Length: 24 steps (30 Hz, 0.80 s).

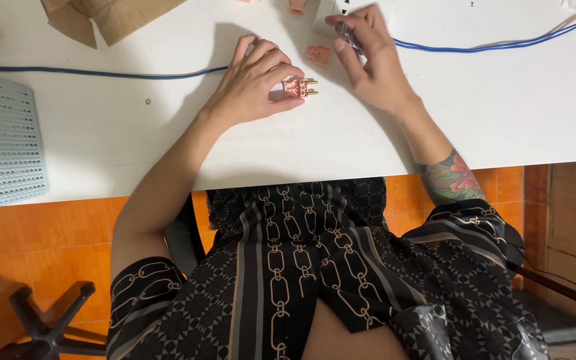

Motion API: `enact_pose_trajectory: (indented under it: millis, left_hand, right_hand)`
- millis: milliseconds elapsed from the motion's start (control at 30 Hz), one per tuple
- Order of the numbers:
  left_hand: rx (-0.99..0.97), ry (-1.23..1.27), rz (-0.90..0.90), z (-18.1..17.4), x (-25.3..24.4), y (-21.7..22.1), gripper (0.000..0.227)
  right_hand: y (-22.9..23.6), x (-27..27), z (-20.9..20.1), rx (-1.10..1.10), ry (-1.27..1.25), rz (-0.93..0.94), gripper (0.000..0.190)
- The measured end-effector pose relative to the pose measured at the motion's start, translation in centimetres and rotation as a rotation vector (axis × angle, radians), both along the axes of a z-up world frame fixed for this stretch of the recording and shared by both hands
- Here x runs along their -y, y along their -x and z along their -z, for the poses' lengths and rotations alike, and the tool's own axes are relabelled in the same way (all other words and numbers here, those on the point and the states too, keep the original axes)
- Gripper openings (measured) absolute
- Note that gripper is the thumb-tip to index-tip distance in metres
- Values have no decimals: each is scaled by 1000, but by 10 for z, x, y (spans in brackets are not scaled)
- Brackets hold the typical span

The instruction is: The person assembles pink electrical plug components on a white table using a screwdriver. They insert metal pins into the plastic housing and tighten screws to secure them, repeating the process for multiple units.

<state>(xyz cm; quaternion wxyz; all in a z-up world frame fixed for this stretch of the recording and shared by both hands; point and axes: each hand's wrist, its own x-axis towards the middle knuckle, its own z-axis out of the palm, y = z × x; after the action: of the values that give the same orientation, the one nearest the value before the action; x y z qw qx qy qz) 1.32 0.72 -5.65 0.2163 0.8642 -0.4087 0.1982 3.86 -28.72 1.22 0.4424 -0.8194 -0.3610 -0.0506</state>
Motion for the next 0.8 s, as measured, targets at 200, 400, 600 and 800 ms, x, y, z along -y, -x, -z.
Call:
enact_pose_trajectory:
  millis: [200, 400, 600, 800]
  left_hand:
    - [42, 44, -13, 1, 5, 2, 30]
    - [28, 16, -6, 2, 5, 1, 33]
    - [41, 36, -15, -3, 8, 3, 29]
    - [63, 26, -13, -2, 7, 2, 31]
  right_hand:
    - [8, -14, -8, -178, -410, -96, 41]
    - [18, -12, 20, -261, -520, -115, 31]
    - [20, -16, 24, -247, -484, -151, 27]
    - [22, -16, 30, -265, -467, -157, 28]
